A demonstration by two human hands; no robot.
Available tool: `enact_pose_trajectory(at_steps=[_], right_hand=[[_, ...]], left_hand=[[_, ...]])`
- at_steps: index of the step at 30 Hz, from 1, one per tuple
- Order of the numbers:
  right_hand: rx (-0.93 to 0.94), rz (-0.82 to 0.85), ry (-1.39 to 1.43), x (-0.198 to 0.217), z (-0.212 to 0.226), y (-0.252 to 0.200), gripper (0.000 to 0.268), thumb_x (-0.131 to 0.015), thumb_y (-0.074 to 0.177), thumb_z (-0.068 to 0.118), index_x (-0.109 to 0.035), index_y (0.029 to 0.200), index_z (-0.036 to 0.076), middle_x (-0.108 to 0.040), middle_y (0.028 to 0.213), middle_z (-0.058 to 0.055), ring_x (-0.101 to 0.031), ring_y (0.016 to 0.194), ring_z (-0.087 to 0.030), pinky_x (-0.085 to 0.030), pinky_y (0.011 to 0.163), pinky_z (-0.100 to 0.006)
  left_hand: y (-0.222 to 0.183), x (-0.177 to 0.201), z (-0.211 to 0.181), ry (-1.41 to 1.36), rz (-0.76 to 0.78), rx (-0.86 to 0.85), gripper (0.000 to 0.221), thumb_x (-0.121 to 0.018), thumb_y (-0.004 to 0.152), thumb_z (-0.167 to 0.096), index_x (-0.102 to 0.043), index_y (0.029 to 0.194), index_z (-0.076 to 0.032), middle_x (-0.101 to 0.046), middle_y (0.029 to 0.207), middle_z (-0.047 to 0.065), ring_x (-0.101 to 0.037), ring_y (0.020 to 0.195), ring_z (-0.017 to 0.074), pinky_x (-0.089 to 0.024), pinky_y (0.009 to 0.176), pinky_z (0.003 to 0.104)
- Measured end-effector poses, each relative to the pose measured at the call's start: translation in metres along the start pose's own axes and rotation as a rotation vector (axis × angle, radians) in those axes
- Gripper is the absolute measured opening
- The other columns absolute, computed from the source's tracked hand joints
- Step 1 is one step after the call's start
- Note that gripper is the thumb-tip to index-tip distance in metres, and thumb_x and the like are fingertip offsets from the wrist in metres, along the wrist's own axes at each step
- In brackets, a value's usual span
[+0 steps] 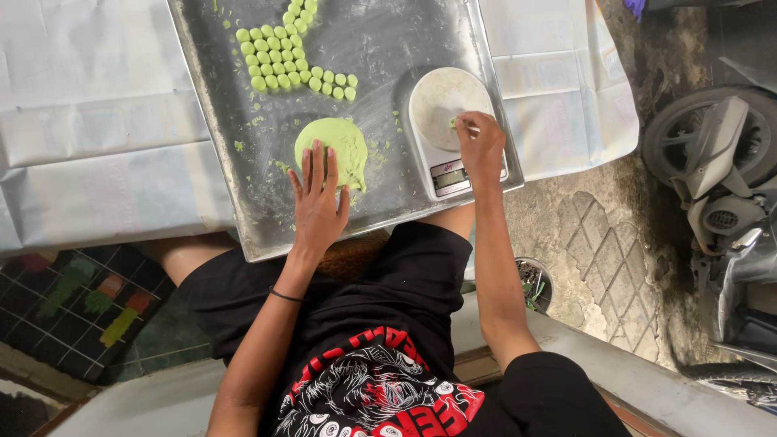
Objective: Shaping small balls of green dough and arranging them on a metal tray
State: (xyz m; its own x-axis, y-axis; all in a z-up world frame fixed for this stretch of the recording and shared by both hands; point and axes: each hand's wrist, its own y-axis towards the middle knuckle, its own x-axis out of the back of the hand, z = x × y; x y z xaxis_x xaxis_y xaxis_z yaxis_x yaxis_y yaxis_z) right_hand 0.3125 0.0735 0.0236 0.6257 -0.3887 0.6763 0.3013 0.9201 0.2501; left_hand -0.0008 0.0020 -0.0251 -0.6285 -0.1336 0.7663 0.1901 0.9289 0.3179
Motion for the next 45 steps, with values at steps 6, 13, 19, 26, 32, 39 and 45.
enact_pose_trajectory(at_steps=[6, 13, 19, 26, 32, 39, 45], right_hand=[[0.035, 0.015, 0.061, 0.011, 0.031, -0.014, 0.047, -0.073, 0.091, -0.001, -0.058, 0.135, -0.003, -0.07, 0.101, -0.029, -0.074, 0.091, -0.04, -0.064, 0.082, -0.038], [-0.013, 0.216, -0.058, 0.001, 0.03, -0.027, 0.02, -0.077, 0.098, 0.018, -0.075, 0.113, 0.004, -0.068, 0.097, -0.016, -0.072, 0.089, -0.027, -0.063, 0.078, -0.032], [-0.269, 0.363, 0.415, -0.031, 0.082, -0.096, 0.024, -0.081, 0.094, 0.026, -0.071, 0.101, 0.006, -0.064, 0.116, -0.016, -0.066, 0.113, -0.034, -0.055, 0.102, -0.049], [-0.394, 0.304, 0.761, -0.072, 0.107, -0.153, 0.024, -0.072, 0.099, 0.03, -0.079, 0.098, 0.007, -0.073, 0.081, -0.011, -0.065, 0.069, -0.015, -0.06, 0.066, -0.032], [-0.273, 0.372, 0.529, -0.053, 0.139, -0.145, 0.041, -0.062, 0.105, 0.038, -0.07, 0.127, 0.005, -0.069, 0.121, -0.018, -0.068, 0.095, -0.03, -0.058, 0.085, -0.045], [-0.058, 0.311, 0.228, -0.083, 0.099, -0.128, 0.039, -0.079, 0.096, 0.026, -0.07, 0.12, -0.004, -0.072, 0.104, -0.02, -0.075, 0.096, -0.034, -0.064, 0.084, -0.035], [0.123, 0.318, 0.134, -0.095, 0.071, -0.127, 0.029, -0.077, 0.093, 0.014, -0.07, 0.119, 0.002, -0.071, 0.101, -0.016, -0.075, 0.093, -0.032, -0.063, 0.082, -0.04]], left_hand=[[0.0, 0.002, -0.001, 0.005, -0.005, -0.003, 0.072, -0.062, 0.103, -0.014, -0.027, 0.166, -0.012, -0.01, 0.173, 0.013, -0.002, 0.159, 0.0298, 0.005, 0.121, 0.056], [0.001, 0.004, -0.003, 0.004, -0.018, -0.014, 0.07, -0.059, 0.103, -0.016, -0.027, 0.166, -0.011, -0.009, 0.173, 0.014, -0.002, 0.158, 0.0301, 0.003, 0.122, 0.055], [-0.004, 0.007, -0.011, -0.083, -0.091, -0.225, 0.053, -0.053, 0.105, -0.033, -0.046, 0.153, -0.012, -0.031, 0.166, 0.013, -0.021, 0.157, 0.025, -0.004, 0.126, 0.05], [-0.022, -0.002, 0.004, -0.103, -0.237, -0.363, 0.04, -0.072, 0.095, -0.028, -0.065, 0.132, -0.012, -0.057, 0.119, 0.008, -0.065, 0.109, 0.0235, -0.054, 0.102, 0.042], [-0.015, 0.025, -0.011, -0.427, -0.187, -0.146, 0.022, -0.066, 0.1, -0.014, -0.068, 0.122, -0.013, -0.058, 0.115, 0.006, -0.071, 0.102, 0.0261, -0.062, 0.087, 0.042], [-0.012, 0.025, -0.015, -0.404, -0.206, -0.171, 0.026, -0.055, 0.1, -0.007, -0.064, 0.123, -0.012, -0.065, 0.1, 0.008, -0.072, 0.082, 0.031, -0.06, 0.07, 0.039], [-0.011, 0.032, -0.022, -0.476, -0.172, -0.204, 0.027, -0.063, 0.098, -0.02, -0.063, 0.124, -0.01, -0.065, 0.102, 0.009, -0.072, 0.083, 0.0285, -0.06, 0.071, 0.041]])
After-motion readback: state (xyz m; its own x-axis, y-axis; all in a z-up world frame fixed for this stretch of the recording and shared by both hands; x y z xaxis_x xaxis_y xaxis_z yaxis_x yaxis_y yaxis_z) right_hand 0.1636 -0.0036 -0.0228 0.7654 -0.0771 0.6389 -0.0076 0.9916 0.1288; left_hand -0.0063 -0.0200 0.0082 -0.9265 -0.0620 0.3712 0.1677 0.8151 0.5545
